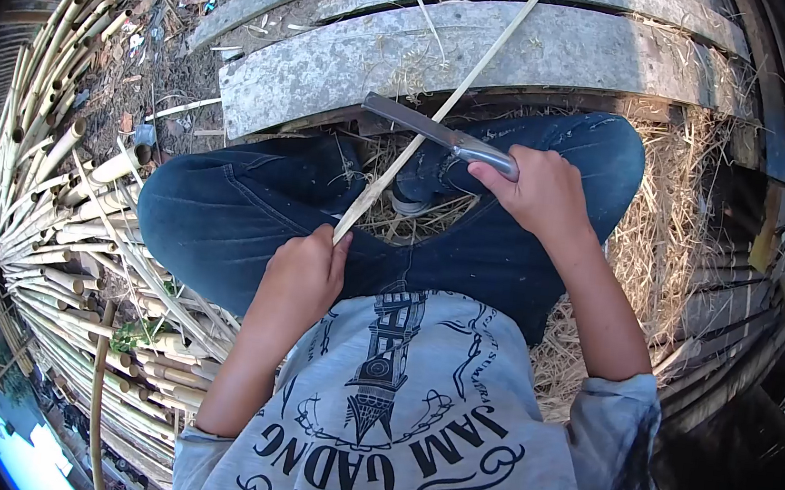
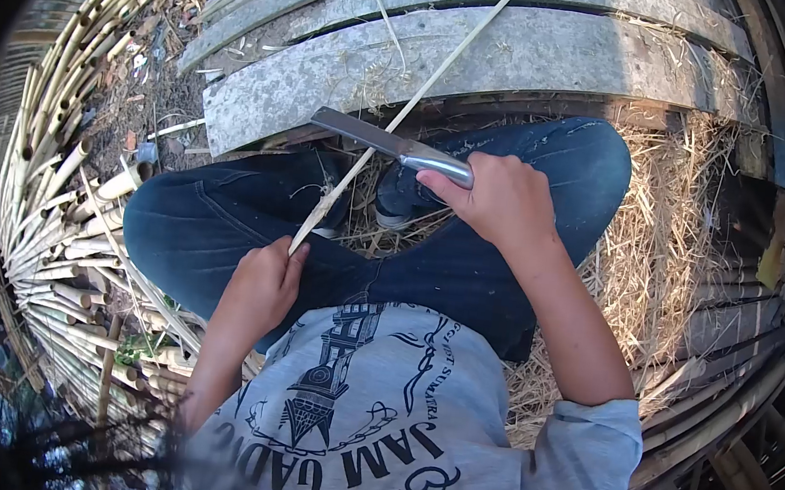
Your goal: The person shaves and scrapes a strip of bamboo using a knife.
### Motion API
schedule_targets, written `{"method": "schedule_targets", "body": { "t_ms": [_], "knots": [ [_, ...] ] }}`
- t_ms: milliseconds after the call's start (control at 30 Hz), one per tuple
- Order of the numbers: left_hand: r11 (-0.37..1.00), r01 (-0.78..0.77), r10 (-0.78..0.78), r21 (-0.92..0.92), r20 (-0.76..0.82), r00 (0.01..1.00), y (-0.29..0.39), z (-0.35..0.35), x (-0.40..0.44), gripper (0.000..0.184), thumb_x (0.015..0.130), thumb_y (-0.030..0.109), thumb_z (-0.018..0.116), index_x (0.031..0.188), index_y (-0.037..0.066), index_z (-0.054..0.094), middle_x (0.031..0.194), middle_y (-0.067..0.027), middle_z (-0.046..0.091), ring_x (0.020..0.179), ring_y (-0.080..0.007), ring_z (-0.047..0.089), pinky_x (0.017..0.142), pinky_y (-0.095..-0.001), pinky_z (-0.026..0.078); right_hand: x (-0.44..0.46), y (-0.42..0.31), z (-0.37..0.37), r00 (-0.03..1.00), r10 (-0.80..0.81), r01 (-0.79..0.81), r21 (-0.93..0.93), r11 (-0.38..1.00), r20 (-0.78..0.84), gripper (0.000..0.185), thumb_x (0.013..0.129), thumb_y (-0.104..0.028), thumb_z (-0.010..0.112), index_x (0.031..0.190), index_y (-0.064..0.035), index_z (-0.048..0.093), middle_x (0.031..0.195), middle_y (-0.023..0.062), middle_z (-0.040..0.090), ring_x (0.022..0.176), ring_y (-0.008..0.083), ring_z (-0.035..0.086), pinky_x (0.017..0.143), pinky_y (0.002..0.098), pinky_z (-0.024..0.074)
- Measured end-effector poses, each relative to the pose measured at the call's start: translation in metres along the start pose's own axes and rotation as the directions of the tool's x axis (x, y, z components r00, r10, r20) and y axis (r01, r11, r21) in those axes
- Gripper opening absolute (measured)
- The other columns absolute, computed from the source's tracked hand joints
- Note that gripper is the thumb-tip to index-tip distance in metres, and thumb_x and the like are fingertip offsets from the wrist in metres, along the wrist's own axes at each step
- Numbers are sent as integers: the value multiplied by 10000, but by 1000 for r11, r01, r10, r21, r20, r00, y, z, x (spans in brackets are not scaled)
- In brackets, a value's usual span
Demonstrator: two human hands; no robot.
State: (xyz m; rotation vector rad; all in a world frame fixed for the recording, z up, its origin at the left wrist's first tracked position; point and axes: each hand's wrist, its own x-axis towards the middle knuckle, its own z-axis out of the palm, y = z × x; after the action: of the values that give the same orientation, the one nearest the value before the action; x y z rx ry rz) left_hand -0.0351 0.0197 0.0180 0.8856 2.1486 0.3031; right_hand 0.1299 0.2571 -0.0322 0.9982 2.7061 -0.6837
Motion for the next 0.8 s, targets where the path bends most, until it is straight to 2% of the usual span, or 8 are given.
{"method": "schedule_targets", "body": {
  "t_ms": [267,333,367,433,500,600,700,800],
  "knots": [
    [999,22,-21,-31,53,998,-2,-1,0,304,1009,211,491,844,-41,535,699,-289,546,737,-508,536,637,-518,413,10,25,-12,998,16,-26,-167,986,-60,743,804,-753,552,705,-26,672,627,184,649,637,360,680,582,441,537],
    [997,27,-22,-68,69,997,-9,-5,-2,307,1011,209,488,841,-43,530,697,-286,539,732,-505,529,634,-509,412,17,35,-17,978,135,-164,-178,970,-162,743,834,-727,540,737,-4,682,685,222,661,709,391,681,650,471,533],
    [995,13,-3,-101,99,995,-12,-7,-3,309,1012,208,485,838,-44,526,694,-284,531,728,-502,522,632,-499,411,27,45,-35,922,355,-375,-127,918,-154,742,870,-694,519,785,21,696,754,254,672,778,430,673,708,494,524],
    [993,15,-3,-114,99,995,-15,-8,-5,310,1013,206,483,835,-44,525,689,-282,525,720,-498,520,629,-495,411,38,90,-60,849,501,-522,-120,845,-166,754,900,-683,480,854,33,714,797,275,673,806,459,665,728,501,519],
    [991,18,-4,-134,103,995,-16,-8,-4,311,1013,205,481,831,-44,524,683,-280,520,712,-494,517,626,-490,411,32,91,-66,877,429,-473,-237,849,-215,760,903,-687,472,818,33,702,777,272,666,790,451,665,733,500,514],
    [984,23,-2,-177,121,993,-8,-8,3,297,1009,201,490,835,-37,534,682,-280,531,707,-494,533,616,-494,412,18,48,-64,899,408,-422,-68,904,-160,736,901,-675,496,743,25,657,663,230,618,687,421,638,652,480,492],
    [992,66,-59,-109,71,996,-2,-3,3,273,994,188,515,836,-32,548,658,-277,548,675,-497,554,588,-511,419,4,9,-48,978,190,-168,206,964,-92,598,862,-568,652,678,-1,610,565,183,564,544,377,587,528,437,447],
    [999,39,-39,2,55,998,-2,-1,2,246,976,174,543,834,-27,551,626,-268,568,629,-484,578,561,-530,437,-3,-26,-25,996,-7,0,81,997,86,654,789,-672,657,633,-39,599,534,145,586,528,351,637,511,436,504]
  ]
}}
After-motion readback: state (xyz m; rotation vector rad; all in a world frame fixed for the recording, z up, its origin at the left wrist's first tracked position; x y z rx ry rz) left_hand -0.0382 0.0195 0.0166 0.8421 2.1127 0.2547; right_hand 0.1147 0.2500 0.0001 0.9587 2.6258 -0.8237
